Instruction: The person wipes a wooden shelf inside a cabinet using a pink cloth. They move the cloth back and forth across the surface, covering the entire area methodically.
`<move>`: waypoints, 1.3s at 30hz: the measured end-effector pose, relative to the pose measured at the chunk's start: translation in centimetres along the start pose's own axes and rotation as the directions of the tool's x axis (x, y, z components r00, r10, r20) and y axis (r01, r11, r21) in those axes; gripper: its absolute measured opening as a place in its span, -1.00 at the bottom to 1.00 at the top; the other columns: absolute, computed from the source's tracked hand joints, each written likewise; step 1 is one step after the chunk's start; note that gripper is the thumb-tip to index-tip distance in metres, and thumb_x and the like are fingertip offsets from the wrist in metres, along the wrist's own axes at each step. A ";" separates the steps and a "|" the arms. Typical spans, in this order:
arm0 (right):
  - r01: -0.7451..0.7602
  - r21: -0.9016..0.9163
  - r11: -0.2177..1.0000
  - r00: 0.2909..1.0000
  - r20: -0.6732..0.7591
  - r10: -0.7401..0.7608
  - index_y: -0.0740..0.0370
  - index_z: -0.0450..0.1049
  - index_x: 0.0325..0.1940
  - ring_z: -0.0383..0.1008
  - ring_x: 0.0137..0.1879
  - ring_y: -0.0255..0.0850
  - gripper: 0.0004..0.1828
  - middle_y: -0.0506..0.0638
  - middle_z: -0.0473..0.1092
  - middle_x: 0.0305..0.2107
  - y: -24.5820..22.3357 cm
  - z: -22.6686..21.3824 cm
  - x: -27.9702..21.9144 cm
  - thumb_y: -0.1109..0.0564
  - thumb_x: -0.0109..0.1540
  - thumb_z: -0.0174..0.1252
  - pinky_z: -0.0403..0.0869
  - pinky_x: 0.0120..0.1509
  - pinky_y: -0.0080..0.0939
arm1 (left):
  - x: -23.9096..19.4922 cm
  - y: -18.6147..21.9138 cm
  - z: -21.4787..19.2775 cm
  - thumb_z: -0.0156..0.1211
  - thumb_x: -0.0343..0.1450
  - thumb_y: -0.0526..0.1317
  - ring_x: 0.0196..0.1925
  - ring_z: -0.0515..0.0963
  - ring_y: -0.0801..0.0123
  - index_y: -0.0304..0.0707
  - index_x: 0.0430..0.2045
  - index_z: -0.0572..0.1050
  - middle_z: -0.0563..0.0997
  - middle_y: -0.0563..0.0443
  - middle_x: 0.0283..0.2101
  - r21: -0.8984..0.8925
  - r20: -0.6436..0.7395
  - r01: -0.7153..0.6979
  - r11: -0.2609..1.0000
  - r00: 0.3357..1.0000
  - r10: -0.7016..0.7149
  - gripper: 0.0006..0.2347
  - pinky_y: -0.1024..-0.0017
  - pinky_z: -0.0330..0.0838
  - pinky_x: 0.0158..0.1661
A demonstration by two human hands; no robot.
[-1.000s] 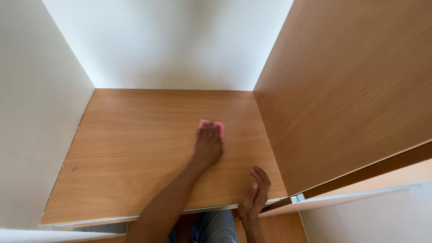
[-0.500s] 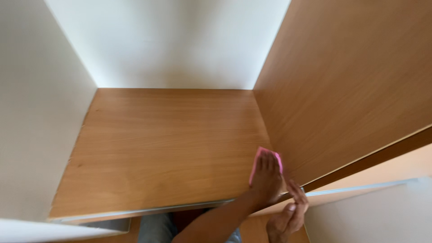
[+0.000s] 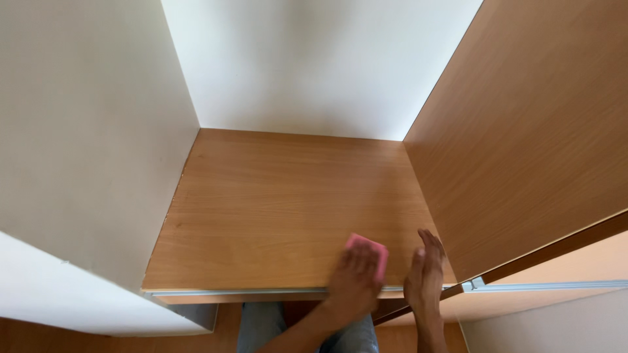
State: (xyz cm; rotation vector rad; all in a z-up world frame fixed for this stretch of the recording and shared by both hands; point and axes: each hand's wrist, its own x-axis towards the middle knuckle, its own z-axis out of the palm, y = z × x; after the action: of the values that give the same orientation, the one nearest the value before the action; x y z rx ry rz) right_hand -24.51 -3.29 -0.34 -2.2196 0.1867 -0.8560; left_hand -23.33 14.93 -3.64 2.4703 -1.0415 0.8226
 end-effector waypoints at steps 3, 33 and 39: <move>-0.230 -0.184 0.956 0.914 0.296 0.277 0.24 0.07 0.76 -0.20 0.85 0.13 -0.13 0.18 0.00 0.72 1.5 1.4 1.2 -0.37 0.54 -0.44 -0.16 0.86 0.26 | -4.8 -5.7 -1.6 -0.06 0.58 -0.15 0.60 0.36 -0.42 -0.55 0.53 0.32 0.46 -0.56 0.50 0.098 -0.063 0.073 0.992 0.996 -0.067 -0.43 -0.23 0.06 0.62; -0.076 -0.568 0.820 0.912 0.293 0.287 0.12 0.08 0.79 -0.16 0.86 0.06 -0.13 0.06 0.03 0.74 9.8 5.0 3.6 -0.38 0.49 -0.25 -0.26 0.90 0.18 | -2.2 -9.5 2.6 -0.30 0.69 0.19 0.73 0.05 -0.37 -0.35 0.65 0.14 0.16 -0.55 0.66 0.157 0.238 0.250 0.955 0.929 -0.283 -0.32 -0.17 -0.23 0.63; -0.298 -0.179 0.938 0.920 0.207 0.332 0.02 0.41 0.66 0.09 0.81 -0.09 -0.30 -0.03 0.29 0.64 10.1 3.3 4.1 -0.28 0.55 -0.23 -0.07 0.87 0.08 | 6.2 -1.3 5.3 -0.68 0.68 0.17 0.79 -0.32 -0.39 -0.40 0.71 -0.16 -0.21 -0.58 0.74 -0.188 0.587 0.216 0.958 0.807 -0.067 -0.27 -0.16 -0.58 0.64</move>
State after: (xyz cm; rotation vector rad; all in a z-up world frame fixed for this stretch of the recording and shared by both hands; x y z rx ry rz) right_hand -18.09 -10.12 -6.76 -2.3170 0.4923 -0.4102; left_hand -16.83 9.78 -3.96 2.5826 -1.0365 -0.1340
